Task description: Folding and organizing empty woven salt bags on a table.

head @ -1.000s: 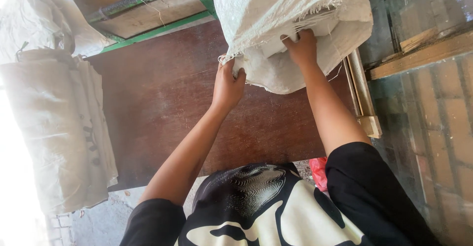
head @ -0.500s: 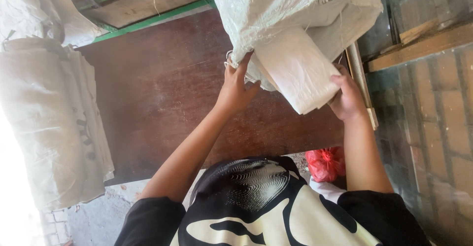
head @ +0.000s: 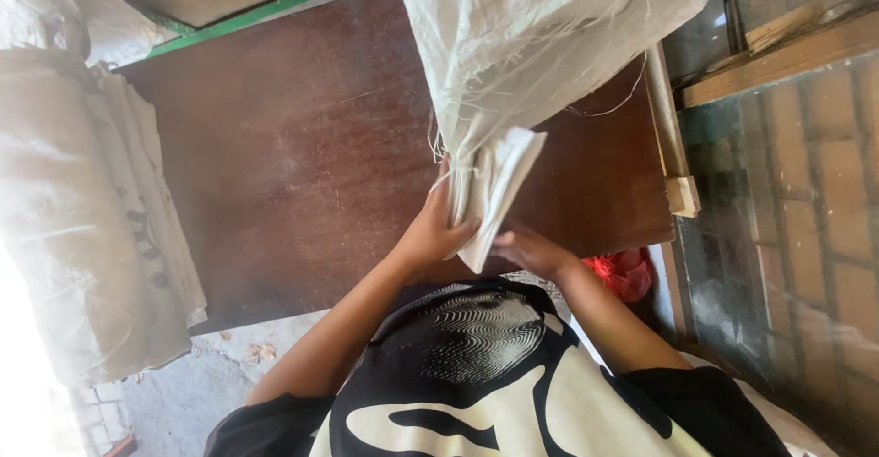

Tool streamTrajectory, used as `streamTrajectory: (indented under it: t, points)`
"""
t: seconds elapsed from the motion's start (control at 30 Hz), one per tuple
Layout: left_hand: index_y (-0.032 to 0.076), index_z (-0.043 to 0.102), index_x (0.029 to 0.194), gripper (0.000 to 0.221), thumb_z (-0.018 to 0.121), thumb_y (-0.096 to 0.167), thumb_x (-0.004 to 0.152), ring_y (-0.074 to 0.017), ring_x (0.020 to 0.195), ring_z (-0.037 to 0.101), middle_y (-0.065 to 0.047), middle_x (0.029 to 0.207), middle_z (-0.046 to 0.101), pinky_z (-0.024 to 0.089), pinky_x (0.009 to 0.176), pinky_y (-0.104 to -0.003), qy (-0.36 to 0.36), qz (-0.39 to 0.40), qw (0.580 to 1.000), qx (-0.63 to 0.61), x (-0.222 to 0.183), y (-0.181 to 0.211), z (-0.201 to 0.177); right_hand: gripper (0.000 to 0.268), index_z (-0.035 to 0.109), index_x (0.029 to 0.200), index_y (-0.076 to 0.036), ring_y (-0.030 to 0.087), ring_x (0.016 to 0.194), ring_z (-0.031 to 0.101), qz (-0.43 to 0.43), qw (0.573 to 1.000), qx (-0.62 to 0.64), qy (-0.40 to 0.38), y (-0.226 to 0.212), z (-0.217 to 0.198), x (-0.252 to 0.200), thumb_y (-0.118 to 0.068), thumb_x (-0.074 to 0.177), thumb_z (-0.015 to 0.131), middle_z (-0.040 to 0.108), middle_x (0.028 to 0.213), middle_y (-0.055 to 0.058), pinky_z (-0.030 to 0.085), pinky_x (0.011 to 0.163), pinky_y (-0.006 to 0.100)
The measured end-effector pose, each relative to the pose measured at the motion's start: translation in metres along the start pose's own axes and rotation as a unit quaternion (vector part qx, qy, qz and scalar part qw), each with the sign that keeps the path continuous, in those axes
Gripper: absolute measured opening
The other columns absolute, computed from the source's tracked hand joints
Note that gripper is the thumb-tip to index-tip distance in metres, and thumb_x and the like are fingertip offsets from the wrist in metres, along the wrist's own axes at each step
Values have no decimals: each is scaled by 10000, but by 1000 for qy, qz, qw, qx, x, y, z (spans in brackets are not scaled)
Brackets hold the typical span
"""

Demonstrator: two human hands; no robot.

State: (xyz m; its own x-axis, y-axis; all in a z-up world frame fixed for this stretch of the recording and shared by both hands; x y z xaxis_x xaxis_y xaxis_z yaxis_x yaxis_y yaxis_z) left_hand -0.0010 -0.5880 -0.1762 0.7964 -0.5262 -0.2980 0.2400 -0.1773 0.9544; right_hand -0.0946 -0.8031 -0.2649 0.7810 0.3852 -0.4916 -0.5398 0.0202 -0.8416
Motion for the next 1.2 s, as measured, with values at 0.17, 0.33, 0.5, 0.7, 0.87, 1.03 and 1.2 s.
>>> streamTrajectory:
  t: [0.17,0.33,0.5,0.7,0.87,1.03,1.2]
  points:
    - [179,256,1600,882,733,210,858,-472,1488,291,-255,1704,39,414,1116,-471,-47,-8,953,301,-26,26,-9,678,448,1524,46,262,1422,536,20,916,361,-174,46,24,24,-386,1034,630,557,1521,183,419,1224,387]
    - [224,328,1583,860,711,116,822,-501,1476,362,-242,1686,149,400,1179,-546,-30,164,890,424,-45,6,-27,512,630,1359,-25,220,1177,646,74,990,116,-40,8,38,23,-354,970,674,698,1290,117,496,1034,375]
    - [282,299,1594,772,502,2,904,-338,1293,599,-98,1758,167,573,987,-432,-74,-95,954,276,-64,38,-80,470,687,1257,-14,223,1101,693,79,997,25,9,-1,47,16,-311,896,732,750,1206,116,513,1001,357]
    - [152,289,1620,722,575,-6,976,-349,1395,537,-222,1526,523,474,1110,-479,32,-50,995,85,-79,-21,-172,556,710,1268,23,223,1133,681,104,994,22,15,-10,72,26,-432,949,686,752,1238,137,506,1023,363]
    - [84,369,1597,694,554,35,930,-361,1146,667,-276,1358,661,583,942,-452,56,-201,975,-74,-76,-12,-247,516,680,1286,29,279,1193,672,91,992,68,58,-31,94,42,-304,895,731,721,1287,202,483,1074,397]
    - [57,454,1491,510,583,75,998,-228,1212,629,-150,1408,595,551,942,-337,281,-135,945,-104,-74,-76,-311,507,574,1361,-6,227,1218,617,2,992,99,82,-50,156,93,-212,915,701,668,1311,131,460,1074,367]
    - [22,550,1400,338,591,102,1075,-206,1109,587,-155,1309,591,534,932,-355,358,109,927,-36,-97,-37,-310,413,604,1343,44,264,1169,664,-98,980,-53,165,-48,220,141,-217,1026,649,717,1256,145,512,1048,366]
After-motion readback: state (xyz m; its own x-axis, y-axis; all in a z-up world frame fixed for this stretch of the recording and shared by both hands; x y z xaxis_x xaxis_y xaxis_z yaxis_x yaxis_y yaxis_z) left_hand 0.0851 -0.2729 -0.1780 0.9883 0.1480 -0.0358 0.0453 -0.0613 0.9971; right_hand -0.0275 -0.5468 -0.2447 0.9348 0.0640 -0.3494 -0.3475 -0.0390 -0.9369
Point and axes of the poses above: each hand's wrist, its own x-axis towards the middle knuckle, its own z-axis out of the palm, y = z × x, the point moved 1 cm from there along x, towards the middle knuckle
